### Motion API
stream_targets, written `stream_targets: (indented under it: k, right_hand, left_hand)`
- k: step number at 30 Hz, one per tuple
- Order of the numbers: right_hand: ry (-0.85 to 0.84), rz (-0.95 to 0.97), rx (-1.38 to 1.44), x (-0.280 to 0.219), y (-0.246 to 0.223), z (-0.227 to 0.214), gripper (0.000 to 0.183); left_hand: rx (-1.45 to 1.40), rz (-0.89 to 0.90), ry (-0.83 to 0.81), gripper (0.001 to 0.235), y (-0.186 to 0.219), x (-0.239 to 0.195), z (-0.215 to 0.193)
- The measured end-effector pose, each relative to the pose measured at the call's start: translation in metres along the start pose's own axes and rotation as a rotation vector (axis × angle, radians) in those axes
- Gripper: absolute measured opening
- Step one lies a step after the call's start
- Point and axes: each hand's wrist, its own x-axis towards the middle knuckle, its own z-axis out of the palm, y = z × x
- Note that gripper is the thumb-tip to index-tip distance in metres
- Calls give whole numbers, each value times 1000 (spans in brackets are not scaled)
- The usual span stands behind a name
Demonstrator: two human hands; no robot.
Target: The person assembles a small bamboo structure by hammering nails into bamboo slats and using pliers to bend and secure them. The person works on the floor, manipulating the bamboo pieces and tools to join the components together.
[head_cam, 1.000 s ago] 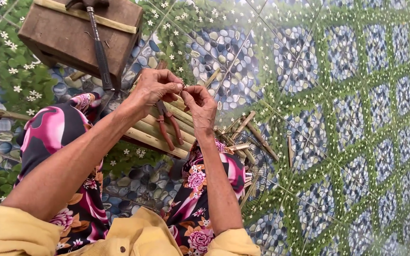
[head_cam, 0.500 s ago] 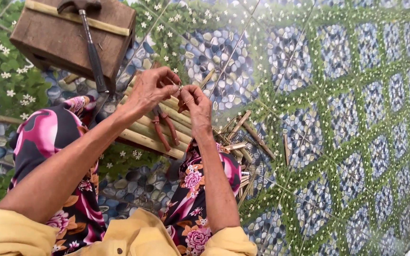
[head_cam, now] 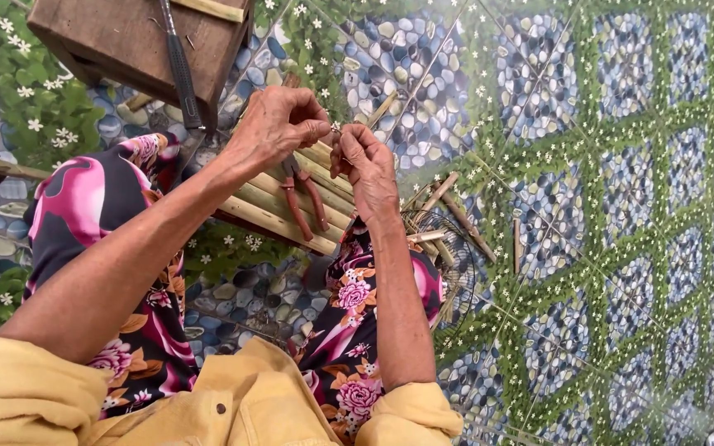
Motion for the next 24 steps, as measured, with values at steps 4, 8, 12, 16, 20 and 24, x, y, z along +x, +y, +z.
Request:
stream_targets:
  k: [4,8,12,16,20,24]
  right_hand:
    - [-67,42,34,-2,-7,-1,18]
    - [-65,50,33,-2,-10,3,17]
    - [-67,30,52,-3,-11,11,12]
    - [-67,59,46,-2,-8,8,19]
    - [7,104,-332,-4,0,5,11]
    - [-12,309,-802,-5,24,10,10]
  left_hand:
    - [65,-45,-24,9,19,-4,-4]
    - [48,-64,-37,12,25,-6,-7]
    - [15,-81,-32,13,28,-8,-10]
    - [27,-62,4,13,22,-6,-17]
    - [-58,-16,125,10,10,0,-28]
    - [-238,1,256,11,17,-4,-43]
